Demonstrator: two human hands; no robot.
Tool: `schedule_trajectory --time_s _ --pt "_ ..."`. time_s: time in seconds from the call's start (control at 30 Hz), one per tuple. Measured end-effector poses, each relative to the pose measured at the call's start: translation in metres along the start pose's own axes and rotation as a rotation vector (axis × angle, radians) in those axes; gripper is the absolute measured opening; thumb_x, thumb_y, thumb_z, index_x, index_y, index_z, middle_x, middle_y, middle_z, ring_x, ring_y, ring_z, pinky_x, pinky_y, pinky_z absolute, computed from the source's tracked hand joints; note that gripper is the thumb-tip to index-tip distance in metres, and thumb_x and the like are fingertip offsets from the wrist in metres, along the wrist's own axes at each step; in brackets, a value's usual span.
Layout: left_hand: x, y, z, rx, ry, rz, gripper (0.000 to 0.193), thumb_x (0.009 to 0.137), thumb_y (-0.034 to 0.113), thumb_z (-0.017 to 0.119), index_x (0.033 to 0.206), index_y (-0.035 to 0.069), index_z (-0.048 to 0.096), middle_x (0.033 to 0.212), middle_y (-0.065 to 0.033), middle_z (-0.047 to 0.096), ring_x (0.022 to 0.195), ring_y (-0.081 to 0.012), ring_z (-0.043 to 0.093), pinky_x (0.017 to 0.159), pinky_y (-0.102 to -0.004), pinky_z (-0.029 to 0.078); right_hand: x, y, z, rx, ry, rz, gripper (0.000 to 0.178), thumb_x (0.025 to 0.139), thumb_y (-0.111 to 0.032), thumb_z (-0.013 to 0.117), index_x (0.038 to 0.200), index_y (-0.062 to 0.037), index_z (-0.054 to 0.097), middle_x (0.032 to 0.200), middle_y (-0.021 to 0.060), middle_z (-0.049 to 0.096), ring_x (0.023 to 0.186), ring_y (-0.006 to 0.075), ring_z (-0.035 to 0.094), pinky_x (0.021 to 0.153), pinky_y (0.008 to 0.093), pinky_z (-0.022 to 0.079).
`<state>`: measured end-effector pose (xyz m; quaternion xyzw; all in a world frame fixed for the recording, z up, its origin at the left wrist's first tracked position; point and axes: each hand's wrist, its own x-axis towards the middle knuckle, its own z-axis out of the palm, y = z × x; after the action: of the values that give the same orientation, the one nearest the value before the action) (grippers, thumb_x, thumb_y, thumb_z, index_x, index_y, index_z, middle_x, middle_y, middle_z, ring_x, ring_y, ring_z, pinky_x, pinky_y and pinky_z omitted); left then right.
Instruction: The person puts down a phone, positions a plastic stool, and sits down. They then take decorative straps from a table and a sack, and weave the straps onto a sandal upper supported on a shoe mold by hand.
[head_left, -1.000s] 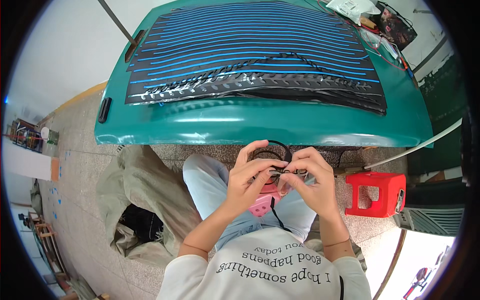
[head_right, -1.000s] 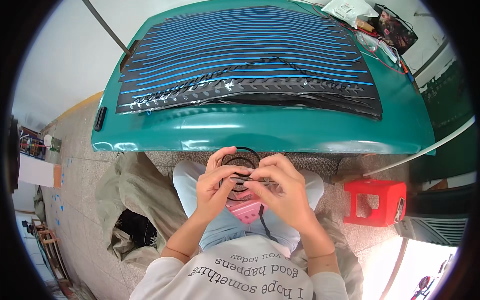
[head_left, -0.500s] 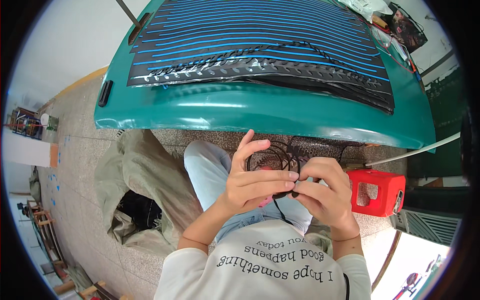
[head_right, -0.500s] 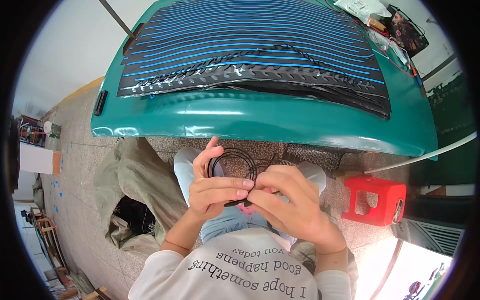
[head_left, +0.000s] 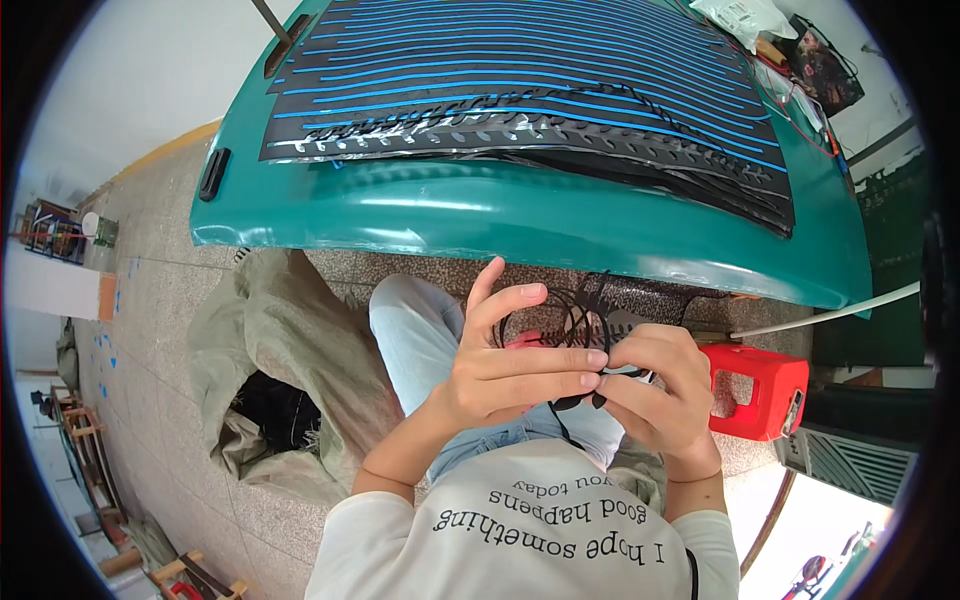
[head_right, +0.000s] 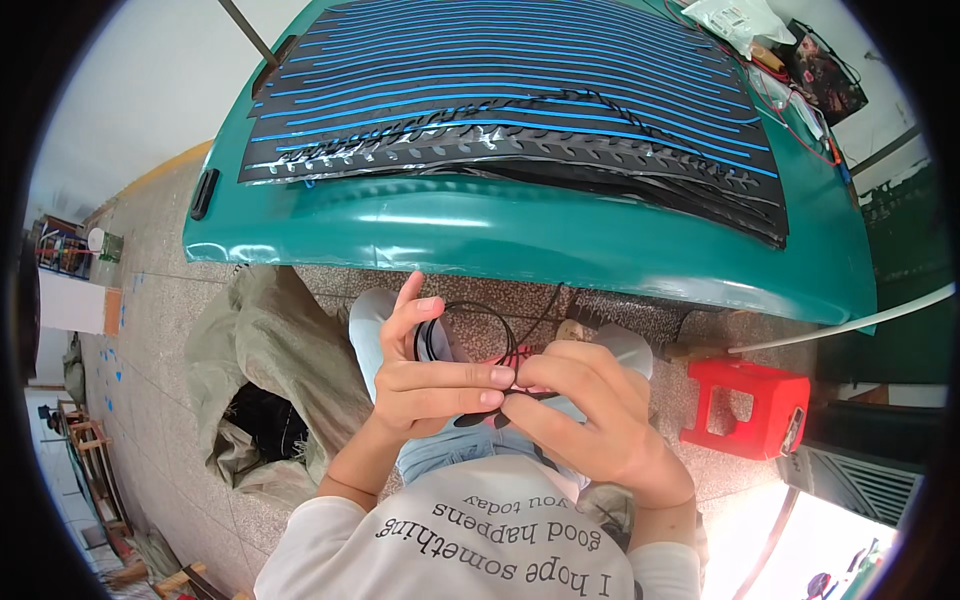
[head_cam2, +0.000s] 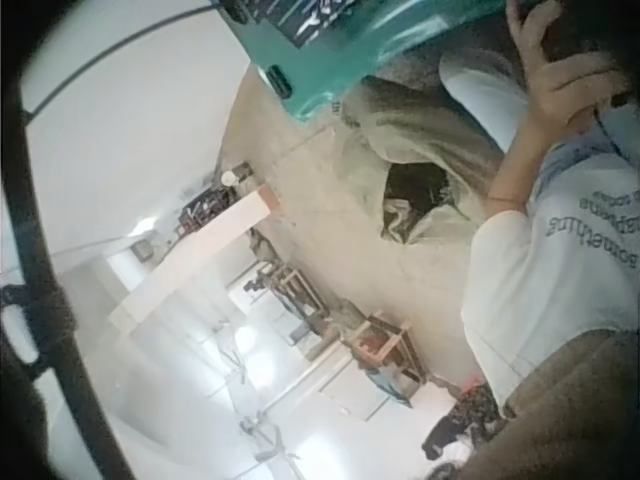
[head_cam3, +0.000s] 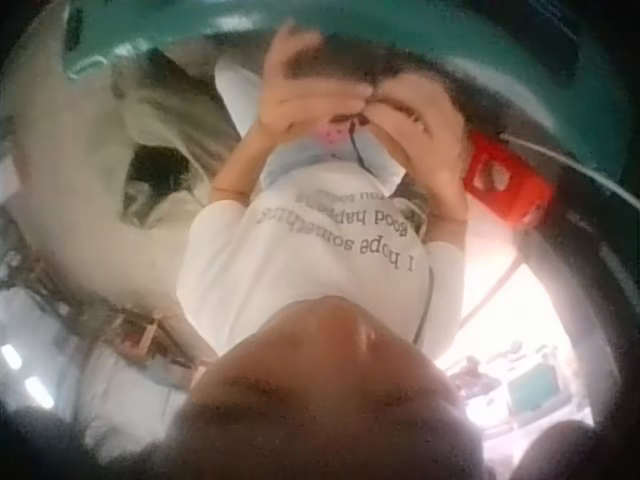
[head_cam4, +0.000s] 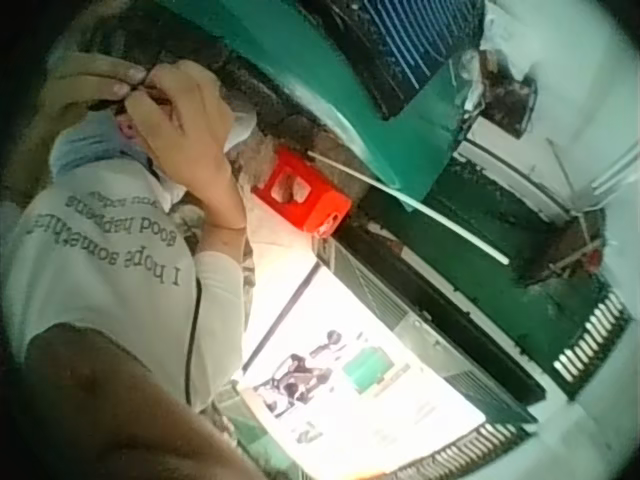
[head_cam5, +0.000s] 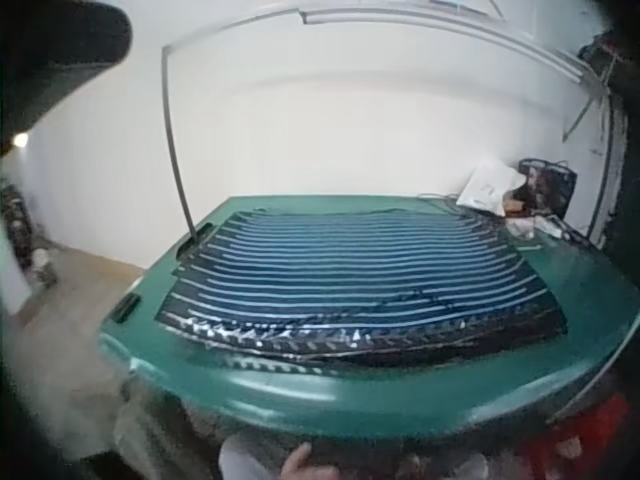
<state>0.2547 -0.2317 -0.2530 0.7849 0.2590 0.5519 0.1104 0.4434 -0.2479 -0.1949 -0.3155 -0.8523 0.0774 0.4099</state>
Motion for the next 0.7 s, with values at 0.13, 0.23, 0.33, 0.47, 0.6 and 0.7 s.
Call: schedule_trajectory --time_s 0.13,0.23,0.33,0.47,0.6,0.7 --pt "0.003 0.000 -0.004 -0.025 -0.019 -0.025 0.016 0.073 0.021 0.065 0.087 0.024 0.071 0.094 0.0094 0.068 0.123 -0.0279 0.038 0.107 -0.0509 0.019 0.002 0.001 0.000 -0.010 -0.009 0.000 0.029 0.052 -0.010 0.071 0.079 -0.0118 0.063 0.084 0.0047 0.059 0.074 0.0240 0.055 0.060 0.0314 0.045" --pt "0.004 -0.001 -0.006 -0.040 -0.029 -0.045 0.016 0.074 0.020 0.064 0.088 0.024 0.071 0.094 0.0089 0.068 0.123 -0.0283 0.039 0.107 -0.0504 0.018 0.005 0.004 0.002 0.028 -0.023 -0.007 0.028 0.052 -0.012 0.071 0.079 -0.0123 0.063 0.084 0.0044 0.059 0.074 0.0240 0.055 0.059 0.0309 0.045" --pt "0.003 -0.001 -0.007 -0.058 -0.032 -0.071 0.016 0.075 0.019 0.064 0.088 0.023 0.071 0.093 0.0084 0.068 0.122 -0.0287 0.039 0.107 -0.0498 0.018 0.007 0.002 0.001 0.096 -0.046 0.053 0.027 0.053 -0.014 0.072 0.079 -0.0128 0.064 0.084 0.0041 0.058 0.074 0.0240 0.054 0.059 0.0310 0.044" --pt "0.002 -0.001 -0.008 -0.052 -0.039 -0.073 0.016 0.075 0.018 0.063 0.088 0.023 0.071 0.094 0.0077 0.068 0.121 -0.0292 0.041 0.107 -0.0494 0.018 0.009 0.001 0.000 0.081 -0.045 0.042 0.026 0.055 -0.014 0.072 0.079 -0.0127 0.064 0.084 0.0042 0.058 0.075 0.0243 0.054 0.059 0.0316 0.045" --pt "0.001 -0.001 -0.011 -0.051 -0.036 -0.079 0.016 0.076 0.017 0.062 0.088 0.023 0.071 0.094 0.0077 0.068 0.121 -0.0293 0.041 0.107 -0.0493 0.019 0.011 -0.001 0.002 0.058 -0.059 0.032 0.026 0.055 -0.013 0.073 0.079 -0.0121 0.063 0.084 0.0044 0.058 0.075 0.0245 0.055 0.061 0.0322 0.045" --pt "0.000 -0.002 -0.013 -0.057 -0.047 -0.071 0.016 0.074 0.021 0.065 0.088 0.019 0.071 0.093 0.0053 0.069 0.121 -0.0294 0.041 0.106 -0.0495 0.019 0.013 -0.003 0.002 0.056 -0.054 0.035 0.027 0.053 -0.012 0.073 0.079 -0.0115 0.063 0.084 0.0045 0.058 0.075 0.0246 0.055 0.061 0.0321 0.045"
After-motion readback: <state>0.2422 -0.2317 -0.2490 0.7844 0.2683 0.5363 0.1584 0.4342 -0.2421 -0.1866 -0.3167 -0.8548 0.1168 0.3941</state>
